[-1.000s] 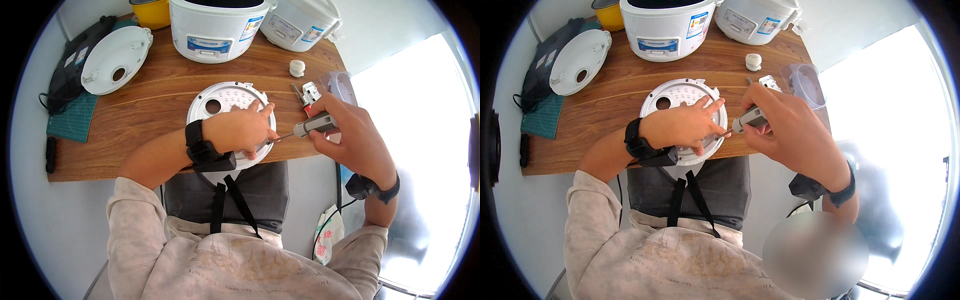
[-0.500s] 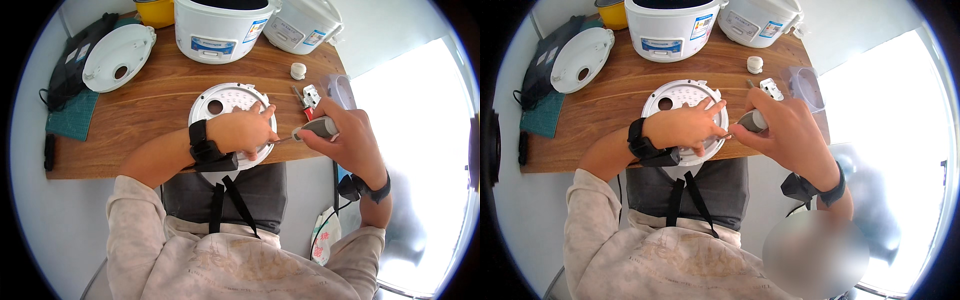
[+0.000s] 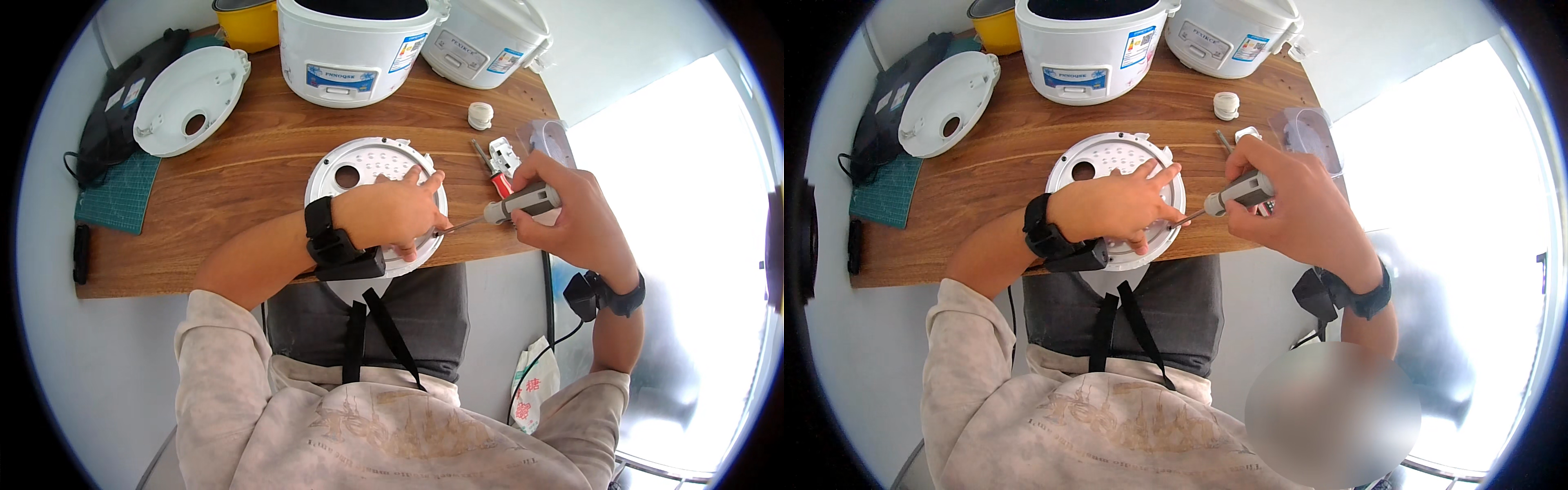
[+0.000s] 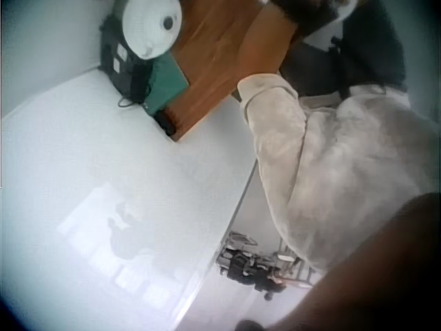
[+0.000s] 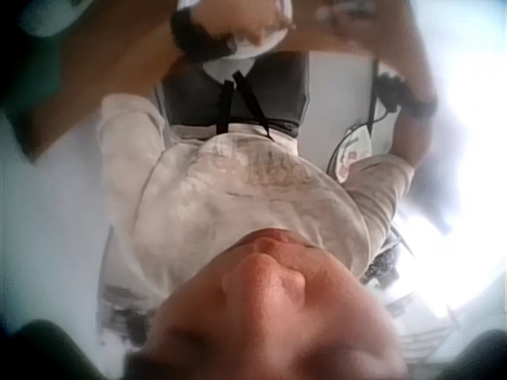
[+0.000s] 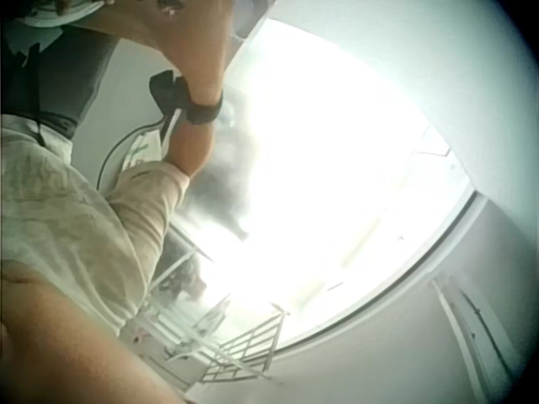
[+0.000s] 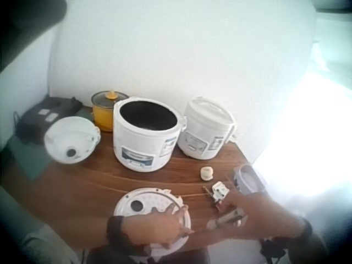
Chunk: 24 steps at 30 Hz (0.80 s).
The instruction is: The person uses a screwdriver to fasten screws into a white perforated plastic lid component on a wooden table. The person holds the lid steady with one hand while turning the screwdriver with the other, working on multiple screw holes around the rim.
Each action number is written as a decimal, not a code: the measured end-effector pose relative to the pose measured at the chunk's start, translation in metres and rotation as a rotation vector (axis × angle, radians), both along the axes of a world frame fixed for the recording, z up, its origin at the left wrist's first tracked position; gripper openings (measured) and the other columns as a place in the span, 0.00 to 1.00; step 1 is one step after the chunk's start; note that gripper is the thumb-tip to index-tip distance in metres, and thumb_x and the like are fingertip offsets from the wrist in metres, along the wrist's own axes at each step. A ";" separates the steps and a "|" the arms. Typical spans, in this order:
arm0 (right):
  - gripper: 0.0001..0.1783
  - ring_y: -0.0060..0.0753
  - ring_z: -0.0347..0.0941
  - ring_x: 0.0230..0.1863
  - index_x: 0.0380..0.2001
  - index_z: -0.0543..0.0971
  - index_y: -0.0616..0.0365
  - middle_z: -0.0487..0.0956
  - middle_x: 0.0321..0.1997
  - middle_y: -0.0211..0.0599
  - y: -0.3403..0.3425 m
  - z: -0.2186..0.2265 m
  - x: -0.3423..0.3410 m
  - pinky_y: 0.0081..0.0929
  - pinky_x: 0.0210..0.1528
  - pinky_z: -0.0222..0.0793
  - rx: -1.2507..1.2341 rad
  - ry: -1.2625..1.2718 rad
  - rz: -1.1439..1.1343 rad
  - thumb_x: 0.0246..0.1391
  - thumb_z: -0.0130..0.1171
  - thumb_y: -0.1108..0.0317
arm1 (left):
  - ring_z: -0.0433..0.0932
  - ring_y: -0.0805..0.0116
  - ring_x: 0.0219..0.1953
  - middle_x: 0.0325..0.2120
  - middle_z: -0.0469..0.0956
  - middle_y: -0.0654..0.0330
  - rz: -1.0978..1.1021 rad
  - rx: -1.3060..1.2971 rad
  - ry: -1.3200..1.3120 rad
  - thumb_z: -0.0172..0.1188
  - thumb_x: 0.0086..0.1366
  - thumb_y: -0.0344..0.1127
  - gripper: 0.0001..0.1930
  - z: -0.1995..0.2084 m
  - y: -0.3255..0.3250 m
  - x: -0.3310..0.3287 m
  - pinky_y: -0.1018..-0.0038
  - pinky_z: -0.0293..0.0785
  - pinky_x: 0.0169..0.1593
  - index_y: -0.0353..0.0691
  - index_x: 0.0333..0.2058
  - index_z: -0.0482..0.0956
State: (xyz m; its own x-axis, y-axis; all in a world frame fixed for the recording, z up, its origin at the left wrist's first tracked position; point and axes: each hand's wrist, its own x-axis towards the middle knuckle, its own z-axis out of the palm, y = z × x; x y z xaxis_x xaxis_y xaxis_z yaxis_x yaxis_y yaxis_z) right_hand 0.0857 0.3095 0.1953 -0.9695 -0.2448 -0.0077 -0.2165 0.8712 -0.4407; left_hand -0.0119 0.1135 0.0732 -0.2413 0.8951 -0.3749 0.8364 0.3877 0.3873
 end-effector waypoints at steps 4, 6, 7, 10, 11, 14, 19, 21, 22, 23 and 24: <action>0.14 0.36 0.76 0.26 0.38 0.75 0.58 0.80 0.27 0.40 0.000 0.004 -0.006 0.31 0.31 0.70 0.032 -0.039 0.033 0.50 0.67 0.68 | 0.57 0.34 0.70 0.73 0.47 0.40 -0.047 0.046 0.046 0.77 0.52 0.45 0.39 -0.005 -0.003 -0.002 0.35 0.72 0.59 0.67 0.64 0.74; 0.14 0.38 0.77 0.27 0.38 0.75 0.58 0.80 0.27 0.41 -0.001 0.006 -0.008 0.31 0.31 0.70 0.032 -0.058 0.052 0.51 0.67 0.68 | 0.59 0.33 0.69 0.72 0.49 0.40 -0.068 0.069 0.068 0.76 0.54 0.47 0.38 -0.006 -0.004 -0.003 0.36 0.74 0.57 0.66 0.64 0.74; 0.14 0.38 0.77 0.28 0.38 0.75 0.59 0.80 0.28 0.41 -0.002 0.006 -0.008 0.32 0.31 0.70 0.028 -0.060 0.065 0.52 0.67 0.68 | 0.59 0.33 0.69 0.72 0.49 0.40 -0.067 0.071 0.070 0.76 0.54 0.47 0.37 -0.006 -0.005 -0.002 0.36 0.74 0.57 0.66 0.64 0.74; 0.14 0.40 0.78 0.30 0.40 0.75 0.58 0.81 0.29 0.40 0.000 0.005 -0.008 0.33 0.32 0.71 0.015 -0.059 0.105 0.53 0.68 0.68 | 0.59 0.33 0.69 0.72 0.48 0.40 -0.057 0.078 0.068 0.76 0.53 0.47 0.37 -0.006 -0.006 -0.002 0.36 0.74 0.57 0.66 0.64 0.74; 0.14 0.40 0.78 0.31 0.40 0.74 0.58 0.81 0.30 0.40 0.002 0.004 -0.007 0.33 0.32 0.71 0.010 -0.058 0.119 0.54 0.68 0.68 | 0.59 0.33 0.69 0.72 0.48 0.40 -0.052 0.079 0.066 0.76 0.53 0.47 0.37 -0.006 -0.006 -0.002 0.36 0.74 0.57 0.66 0.64 0.74; 0.16 0.41 0.78 0.32 0.43 0.73 0.58 0.81 0.33 0.40 0.004 0.008 -0.007 0.33 0.33 0.72 0.046 -0.098 0.071 0.55 0.67 0.68 | 0.59 0.34 0.69 0.73 0.48 0.41 -0.061 0.074 0.067 0.76 0.53 0.47 0.38 -0.005 -0.004 -0.002 0.36 0.74 0.57 0.66 0.64 0.74; 0.17 0.39 0.81 0.39 0.44 0.73 0.58 0.81 0.38 0.39 -0.006 0.017 -0.013 0.31 0.41 0.75 0.028 -0.220 0.079 0.52 0.67 0.73 | 0.57 0.35 0.70 0.73 0.46 0.41 -0.021 0.040 0.026 0.78 0.50 0.42 0.39 -0.001 -0.003 0.000 0.35 0.71 0.60 0.66 0.63 0.75; 0.17 0.40 0.82 0.40 0.44 0.73 0.58 0.81 0.39 0.40 -0.011 0.018 -0.013 0.31 0.44 0.77 0.037 -0.259 0.091 0.52 0.66 0.73 | 0.55 0.35 0.71 0.73 0.45 0.40 -0.006 0.030 0.005 0.79 0.48 0.40 0.40 0.001 -0.003 0.000 0.34 0.69 0.61 0.66 0.62 0.76; 0.17 0.43 0.81 0.39 0.45 0.72 0.58 0.81 0.38 0.43 -0.012 0.017 -0.014 0.33 0.43 0.78 0.028 -0.246 0.124 0.54 0.65 0.72 | 0.55 0.35 0.71 0.73 0.45 0.40 -0.006 0.032 0.005 0.79 0.48 0.41 0.39 0.001 -0.003 0.000 0.34 0.69 0.61 0.66 0.62 0.76; 0.17 0.46 0.81 0.37 0.46 0.71 0.59 0.81 0.37 0.45 -0.012 0.016 -0.014 0.34 0.42 0.80 0.020 -0.233 0.157 0.56 0.64 0.71 | 0.55 0.35 0.71 0.73 0.45 0.40 -0.006 0.033 0.006 0.79 0.48 0.41 0.39 0.001 -0.002 0.000 0.34 0.69 0.61 0.66 0.62 0.76; 0.17 0.46 0.82 0.37 0.46 0.71 0.59 0.81 0.37 0.45 -0.011 0.014 -0.014 0.34 0.41 0.79 0.005 -0.197 0.202 0.56 0.65 0.71 | 0.55 0.35 0.71 0.73 0.45 0.40 -0.008 0.040 0.007 0.79 0.48 0.41 0.39 0.000 -0.002 0.000 0.34 0.69 0.61 0.66 0.62 0.77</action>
